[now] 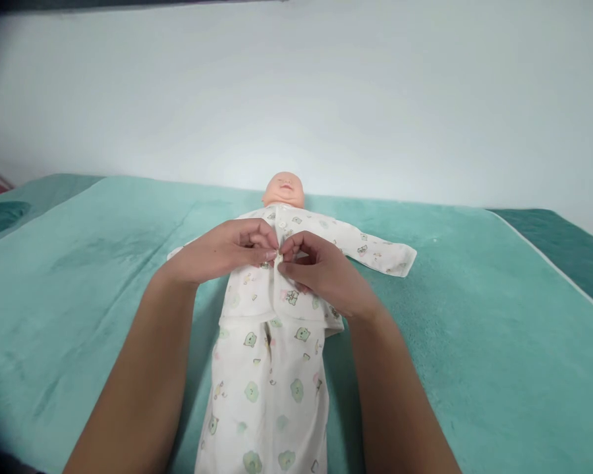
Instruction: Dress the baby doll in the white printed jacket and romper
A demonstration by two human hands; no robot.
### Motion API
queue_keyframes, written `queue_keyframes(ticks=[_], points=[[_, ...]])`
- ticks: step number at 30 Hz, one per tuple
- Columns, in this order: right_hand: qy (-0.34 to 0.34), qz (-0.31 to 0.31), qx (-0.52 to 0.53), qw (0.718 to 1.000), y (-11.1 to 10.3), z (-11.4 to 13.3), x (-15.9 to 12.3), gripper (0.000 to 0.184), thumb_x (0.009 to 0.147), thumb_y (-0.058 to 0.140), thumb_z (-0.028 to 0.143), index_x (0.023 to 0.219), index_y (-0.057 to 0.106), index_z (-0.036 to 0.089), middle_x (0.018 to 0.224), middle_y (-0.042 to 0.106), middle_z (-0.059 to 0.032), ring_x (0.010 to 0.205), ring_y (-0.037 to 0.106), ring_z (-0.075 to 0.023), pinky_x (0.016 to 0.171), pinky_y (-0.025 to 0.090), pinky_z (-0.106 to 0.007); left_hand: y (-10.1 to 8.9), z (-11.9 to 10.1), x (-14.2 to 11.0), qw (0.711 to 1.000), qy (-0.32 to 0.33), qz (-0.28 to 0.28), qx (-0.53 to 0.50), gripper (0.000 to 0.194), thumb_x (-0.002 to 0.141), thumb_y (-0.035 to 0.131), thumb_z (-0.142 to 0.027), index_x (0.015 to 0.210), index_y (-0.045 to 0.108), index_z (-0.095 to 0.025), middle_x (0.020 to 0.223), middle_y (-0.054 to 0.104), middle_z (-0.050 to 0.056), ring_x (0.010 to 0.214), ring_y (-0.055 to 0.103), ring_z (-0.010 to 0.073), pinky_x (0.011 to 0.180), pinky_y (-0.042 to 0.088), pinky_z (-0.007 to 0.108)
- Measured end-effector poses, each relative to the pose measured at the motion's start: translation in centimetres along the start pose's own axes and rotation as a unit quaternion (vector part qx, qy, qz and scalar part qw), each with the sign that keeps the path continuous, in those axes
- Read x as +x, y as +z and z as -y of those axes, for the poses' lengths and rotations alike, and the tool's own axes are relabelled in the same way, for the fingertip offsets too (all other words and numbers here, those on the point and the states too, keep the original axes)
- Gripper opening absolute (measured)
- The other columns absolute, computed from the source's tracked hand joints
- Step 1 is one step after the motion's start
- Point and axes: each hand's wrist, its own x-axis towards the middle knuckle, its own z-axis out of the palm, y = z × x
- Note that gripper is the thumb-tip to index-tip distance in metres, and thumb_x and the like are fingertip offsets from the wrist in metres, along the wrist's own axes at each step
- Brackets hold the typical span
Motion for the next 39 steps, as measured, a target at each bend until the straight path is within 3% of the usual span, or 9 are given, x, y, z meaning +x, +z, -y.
queue_keyframes(ticks=[6,23,32,35,39], points=[[0.003,-0.004,-0.034,0.999,0.1,0.1,-0.1,0.017,0.081,0.072,0.028,0.093,0.060,0.023,0.066,0.049,0.0072,0.054,0.040,-0.0070,0.048,0.030,-0.022,0.5,-0.3,0.1,0.999,-0.016,-0.032,0.034,0.011,0.081,0.065,-0.031,0.089,0.062,-0.023,0.072,0.062,-0.001,0.065,0.053,0.0125,0.056,0.036,0.026],[-0.019,0.002,0.010,1.000,0.0,-0.2,0.1,0.018,0.085,0.073,0.032,0.096,0.062,0.024,0.080,0.052,0.0053,0.053,0.045,-0.0041,0.046,0.033,-0.021,0.1,0.6,0.2,0.996,0.013,0.003,-0.092,0.012,0.079,0.067,-0.019,0.089,0.060,-0.021,0.074,0.062,-0.003,0.074,0.059,0.0115,0.069,0.045,0.027],[-0.037,-0.009,0.026,0.999,-0.1,-0.7,0.4,0.013,0.090,0.068,0.035,0.096,0.063,0.023,0.078,0.053,0.0037,0.050,0.046,-0.0049,0.044,0.031,-0.022,-0.2,0.5,0.1,0.999,-0.002,0.016,-0.038,0.011,0.082,0.064,-0.019,0.093,0.065,-0.021,0.081,0.069,-0.002,0.080,0.064,0.0123,0.074,0.048,0.027],[-0.039,-0.020,0.023,0.999,-0.1,-0.8,0.4,0.013,0.090,0.068,0.035,0.092,0.064,0.023,0.069,0.053,0.0045,0.048,0.045,-0.0064,0.043,0.030,-0.022,-0.2,0.0,-0.1,0.999,-0.011,0.028,0.020,0.011,0.085,0.062,-0.024,0.095,0.068,-0.022,0.086,0.072,0.000,0.084,0.065,0.0146,0.073,0.048,0.028],[-0.072,-0.092,0.040,0.992,0.5,-1.1,0.7,0.012,0.090,0.066,0.034,0.089,0.063,0.023,0.056,0.050,0.0056,0.046,0.042,-0.0082,0.040,0.026,-0.021,-0.2,-0.5,-0.4,0.996,-0.016,0.024,0.090,0.018,0.089,0.059,-0.035,0.087,0.072,-0.022,0.083,0.071,0.001,0.079,0.063,0.0154,0.069,0.047,0.028]])
